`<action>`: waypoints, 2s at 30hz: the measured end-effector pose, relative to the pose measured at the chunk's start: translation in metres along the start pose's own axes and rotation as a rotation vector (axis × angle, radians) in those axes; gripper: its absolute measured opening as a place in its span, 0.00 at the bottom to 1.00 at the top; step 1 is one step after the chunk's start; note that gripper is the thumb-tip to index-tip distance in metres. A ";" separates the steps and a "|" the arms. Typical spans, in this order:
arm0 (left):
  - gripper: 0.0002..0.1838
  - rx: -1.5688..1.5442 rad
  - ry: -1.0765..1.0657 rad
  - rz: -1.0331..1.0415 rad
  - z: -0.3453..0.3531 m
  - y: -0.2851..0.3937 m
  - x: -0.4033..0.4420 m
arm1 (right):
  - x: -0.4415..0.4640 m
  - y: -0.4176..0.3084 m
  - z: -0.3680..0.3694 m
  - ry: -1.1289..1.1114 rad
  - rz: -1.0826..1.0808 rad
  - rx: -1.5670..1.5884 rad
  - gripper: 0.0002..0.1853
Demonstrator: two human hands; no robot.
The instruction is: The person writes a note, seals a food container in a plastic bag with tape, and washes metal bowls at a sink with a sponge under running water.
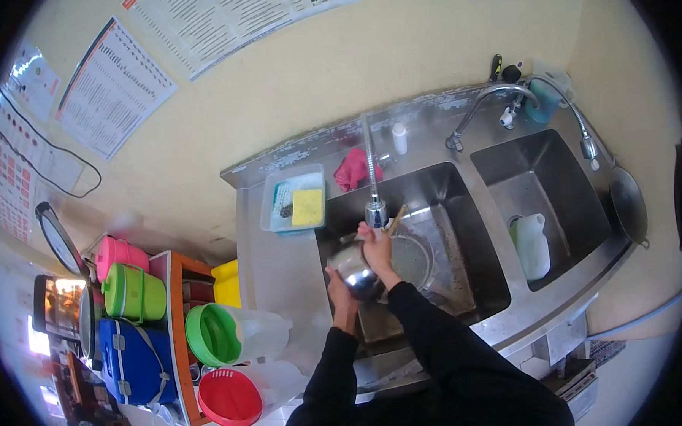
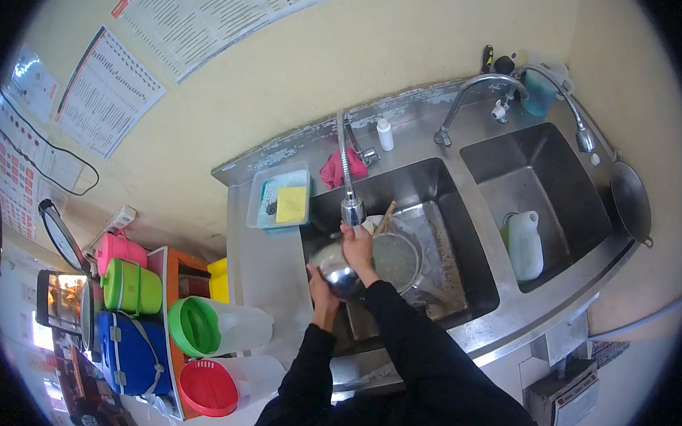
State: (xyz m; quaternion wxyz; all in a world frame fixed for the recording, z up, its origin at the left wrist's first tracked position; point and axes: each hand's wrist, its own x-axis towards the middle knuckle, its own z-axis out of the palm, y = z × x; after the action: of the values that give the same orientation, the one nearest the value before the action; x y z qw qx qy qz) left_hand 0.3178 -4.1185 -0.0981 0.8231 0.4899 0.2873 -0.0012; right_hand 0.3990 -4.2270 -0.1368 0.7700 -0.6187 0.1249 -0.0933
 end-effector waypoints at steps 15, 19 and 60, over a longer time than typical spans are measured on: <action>0.37 0.208 -0.182 -0.011 0.069 0.006 -0.005 | -0.008 -0.084 -0.070 0.038 0.023 -0.582 0.28; 0.36 0.207 -0.177 0.041 0.066 0.004 0.019 | -0.073 -0.104 -0.059 0.050 -0.544 -0.811 0.28; 0.10 1.758 -0.886 1.143 0.065 -0.037 0.007 | -0.103 -0.063 -0.134 0.328 0.256 -0.307 0.32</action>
State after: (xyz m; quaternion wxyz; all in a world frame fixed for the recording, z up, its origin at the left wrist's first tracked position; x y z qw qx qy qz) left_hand 0.3438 -4.1883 -0.1082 0.1038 0.9129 -0.3948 0.0003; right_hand 0.2600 -4.3346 -0.0948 0.6421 -0.6841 0.3380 -0.0741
